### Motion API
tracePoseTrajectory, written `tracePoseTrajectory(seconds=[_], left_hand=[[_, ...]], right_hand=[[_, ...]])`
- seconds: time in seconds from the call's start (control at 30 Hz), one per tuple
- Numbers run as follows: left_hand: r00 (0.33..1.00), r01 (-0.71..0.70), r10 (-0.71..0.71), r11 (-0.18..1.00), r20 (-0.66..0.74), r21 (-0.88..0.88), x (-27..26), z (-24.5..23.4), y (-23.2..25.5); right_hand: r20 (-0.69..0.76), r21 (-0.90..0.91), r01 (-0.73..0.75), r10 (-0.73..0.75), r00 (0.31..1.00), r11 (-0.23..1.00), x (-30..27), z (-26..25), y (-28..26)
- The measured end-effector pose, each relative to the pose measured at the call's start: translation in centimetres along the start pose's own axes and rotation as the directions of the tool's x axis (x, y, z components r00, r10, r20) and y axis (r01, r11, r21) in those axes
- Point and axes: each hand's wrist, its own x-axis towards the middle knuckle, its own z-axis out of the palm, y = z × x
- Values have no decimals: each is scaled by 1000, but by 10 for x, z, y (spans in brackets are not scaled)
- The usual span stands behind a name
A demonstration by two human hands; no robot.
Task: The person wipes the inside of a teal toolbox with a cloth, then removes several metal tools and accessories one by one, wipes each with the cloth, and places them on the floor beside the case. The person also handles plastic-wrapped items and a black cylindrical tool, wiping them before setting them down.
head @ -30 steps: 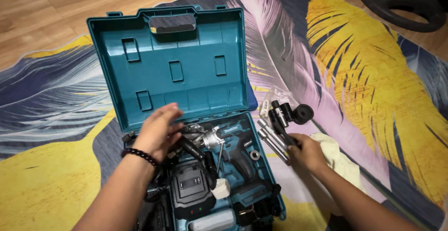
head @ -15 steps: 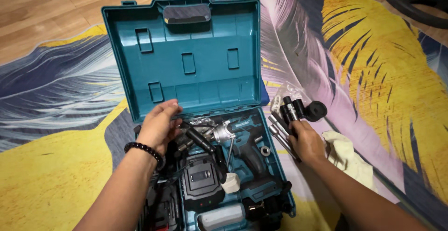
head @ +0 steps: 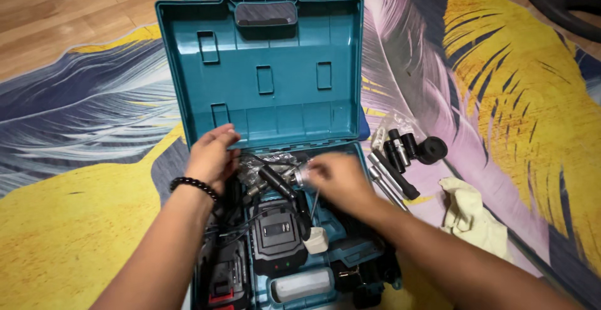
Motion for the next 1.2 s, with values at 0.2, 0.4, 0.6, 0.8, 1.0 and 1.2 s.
tracePoseTrajectory(seconds=[0.2, 0.4, 0.6, 0.8, 1.0, 1.2], left_hand=[[997, -79, 79, 980, 3, 183, 4, 13, -14], [974, -219, 225, 882, 36, 418, -9, 15, -9], [896, 112, -283, 890, 341, 443, -44, 50, -1], [927, -53, -32, 975, 373, 215, -41, 92, 8], [975, -100, 58, 976, 215, 193, -49, 79, 17], [984, 26, -16, 999, 179, -48, -47, 74, 19]], right_hand=[[230, -163, -122, 158, 960, 979, 16, 57, -19], [367, 308, -416, 297, 882, 856, 40, 46, 15], [387, 566, -365, 153, 909, 739, 28, -28, -7], [23, 432, -199, 210, 977, 880, 10, -105, 63], [-420, -552, -542, 350, 837, 634, -118, -107, 228], [-507, -165, -745, 593, 626, 646, -171, -131, 283]])
